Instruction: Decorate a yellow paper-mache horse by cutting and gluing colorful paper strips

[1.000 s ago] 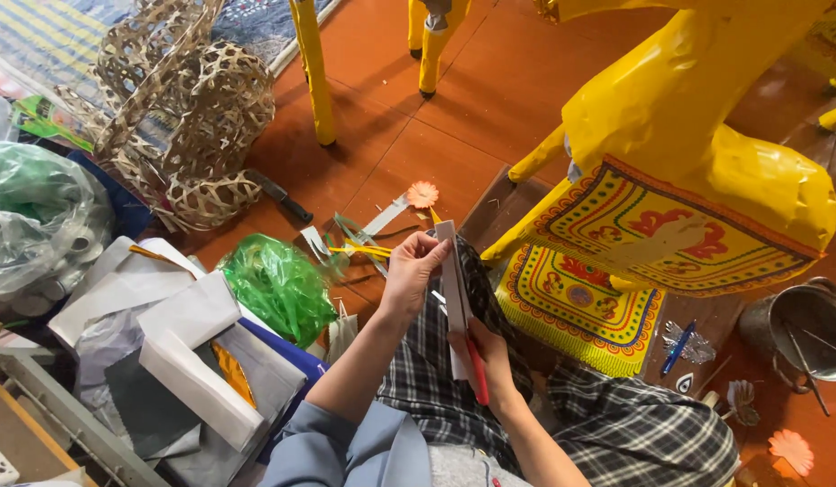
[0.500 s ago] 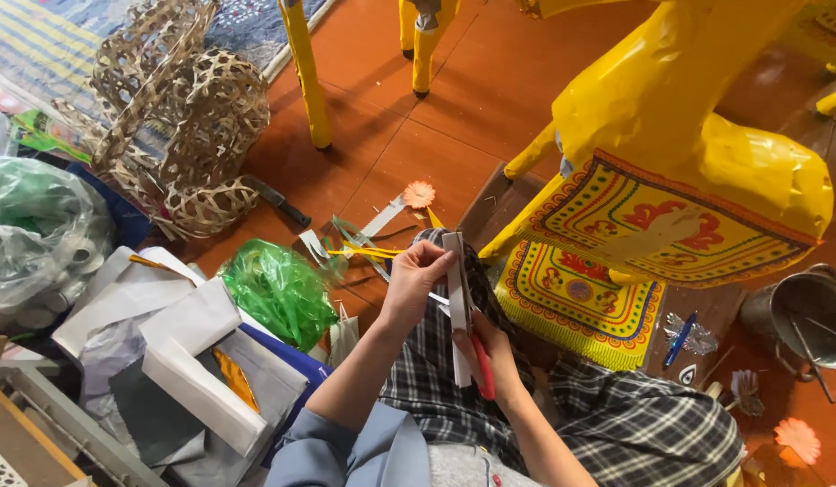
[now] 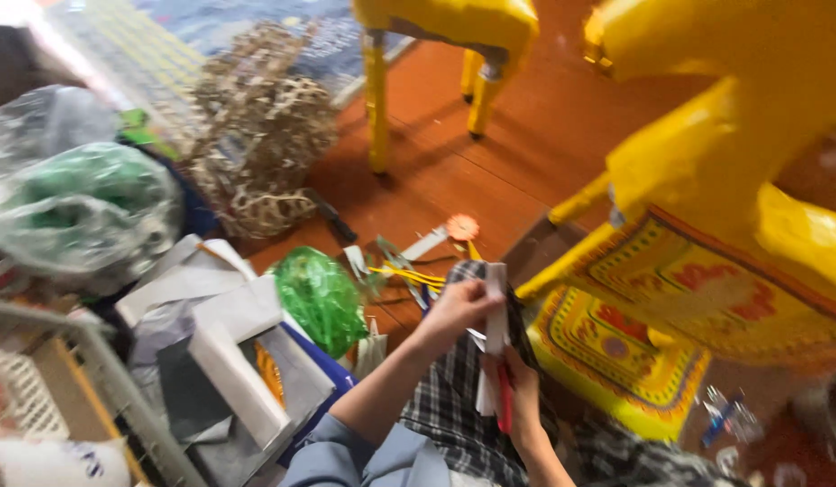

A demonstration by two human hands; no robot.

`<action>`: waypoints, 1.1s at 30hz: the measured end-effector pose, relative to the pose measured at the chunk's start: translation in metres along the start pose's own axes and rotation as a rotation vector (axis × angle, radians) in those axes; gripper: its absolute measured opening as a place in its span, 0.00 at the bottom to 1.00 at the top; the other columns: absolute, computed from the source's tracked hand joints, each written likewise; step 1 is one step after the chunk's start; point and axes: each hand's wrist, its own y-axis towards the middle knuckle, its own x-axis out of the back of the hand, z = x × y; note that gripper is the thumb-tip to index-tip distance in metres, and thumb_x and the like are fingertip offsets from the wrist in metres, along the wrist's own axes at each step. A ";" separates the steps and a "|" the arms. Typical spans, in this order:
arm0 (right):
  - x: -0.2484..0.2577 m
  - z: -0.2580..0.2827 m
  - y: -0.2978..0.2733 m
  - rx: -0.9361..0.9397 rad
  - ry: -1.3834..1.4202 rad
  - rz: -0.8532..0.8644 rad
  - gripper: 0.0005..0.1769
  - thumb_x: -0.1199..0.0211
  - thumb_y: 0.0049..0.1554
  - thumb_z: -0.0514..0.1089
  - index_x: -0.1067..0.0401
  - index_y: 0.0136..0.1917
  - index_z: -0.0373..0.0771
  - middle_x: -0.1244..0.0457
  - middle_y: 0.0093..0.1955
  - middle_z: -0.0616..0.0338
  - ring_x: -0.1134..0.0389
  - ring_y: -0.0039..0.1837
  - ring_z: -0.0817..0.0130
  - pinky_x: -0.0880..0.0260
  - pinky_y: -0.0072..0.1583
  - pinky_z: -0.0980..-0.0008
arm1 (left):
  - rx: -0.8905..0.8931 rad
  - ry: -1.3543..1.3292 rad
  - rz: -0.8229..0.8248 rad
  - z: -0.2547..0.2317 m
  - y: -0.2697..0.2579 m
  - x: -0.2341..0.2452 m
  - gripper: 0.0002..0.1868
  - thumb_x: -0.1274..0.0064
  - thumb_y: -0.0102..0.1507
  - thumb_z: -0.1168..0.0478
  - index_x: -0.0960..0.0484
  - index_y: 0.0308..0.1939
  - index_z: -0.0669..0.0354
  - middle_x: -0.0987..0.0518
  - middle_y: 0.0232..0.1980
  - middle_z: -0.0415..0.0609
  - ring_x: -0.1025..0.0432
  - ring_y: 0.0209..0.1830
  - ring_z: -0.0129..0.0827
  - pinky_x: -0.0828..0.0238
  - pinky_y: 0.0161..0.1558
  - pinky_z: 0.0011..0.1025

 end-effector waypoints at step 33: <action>0.013 0.074 -0.003 0.165 0.033 0.369 0.19 0.41 0.55 0.56 0.31 0.55 0.45 0.37 0.35 0.67 0.41 0.36 0.77 0.39 0.44 0.77 | -0.351 -0.411 -0.220 -0.073 -0.001 -0.002 0.19 0.71 0.72 0.50 0.32 0.38 0.58 0.34 0.23 0.43 0.40 0.19 0.25 0.42 0.24 0.22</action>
